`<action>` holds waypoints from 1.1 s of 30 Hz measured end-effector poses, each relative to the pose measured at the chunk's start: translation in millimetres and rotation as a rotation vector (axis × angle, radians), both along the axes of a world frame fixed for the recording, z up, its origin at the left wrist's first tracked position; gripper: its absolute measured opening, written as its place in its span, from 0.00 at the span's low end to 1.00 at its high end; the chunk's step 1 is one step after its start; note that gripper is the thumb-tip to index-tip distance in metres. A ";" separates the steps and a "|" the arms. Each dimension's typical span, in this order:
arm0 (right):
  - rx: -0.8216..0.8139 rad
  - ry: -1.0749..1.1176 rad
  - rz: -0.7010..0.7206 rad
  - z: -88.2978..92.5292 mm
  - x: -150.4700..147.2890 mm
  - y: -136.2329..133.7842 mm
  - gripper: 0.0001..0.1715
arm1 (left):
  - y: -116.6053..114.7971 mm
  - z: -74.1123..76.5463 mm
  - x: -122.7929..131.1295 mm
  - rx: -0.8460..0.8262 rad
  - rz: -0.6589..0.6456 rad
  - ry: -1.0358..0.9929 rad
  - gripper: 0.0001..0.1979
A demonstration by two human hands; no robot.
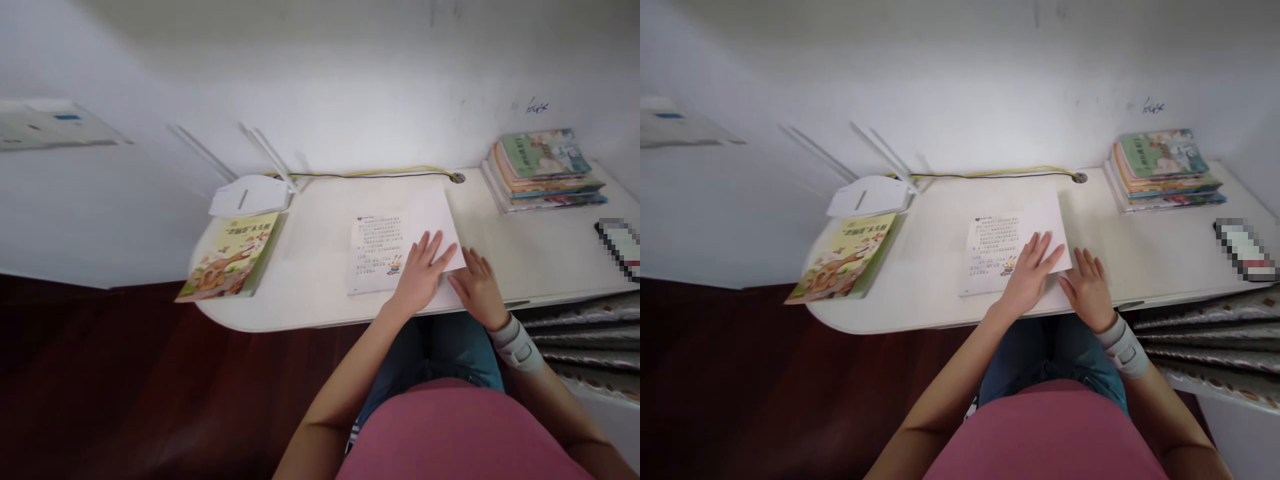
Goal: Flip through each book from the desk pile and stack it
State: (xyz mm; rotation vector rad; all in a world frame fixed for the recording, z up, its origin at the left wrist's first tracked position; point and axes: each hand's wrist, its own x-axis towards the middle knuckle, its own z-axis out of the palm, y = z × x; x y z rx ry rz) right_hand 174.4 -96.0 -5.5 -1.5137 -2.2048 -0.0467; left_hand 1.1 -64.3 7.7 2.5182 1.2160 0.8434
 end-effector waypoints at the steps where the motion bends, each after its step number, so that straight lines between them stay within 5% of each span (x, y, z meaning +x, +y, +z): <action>1: -0.006 -0.046 -0.034 -0.3 8.8 -3.0 0.23 | -0.2 -1.8 9.1 -0.015 0.011 0.081 0.29; 6: -0.102 -0.222 -0.018 -8.2 30.6 -13.8 0.27 | -4.1 -8.4 35.0 -0.062 0.096 0.302 0.24; 33: -0.115 -0.113 0.034 -22.0 41.9 -9.3 0.40 | -10.0 -11.2 40.1 -0.088 0.117 0.405 0.22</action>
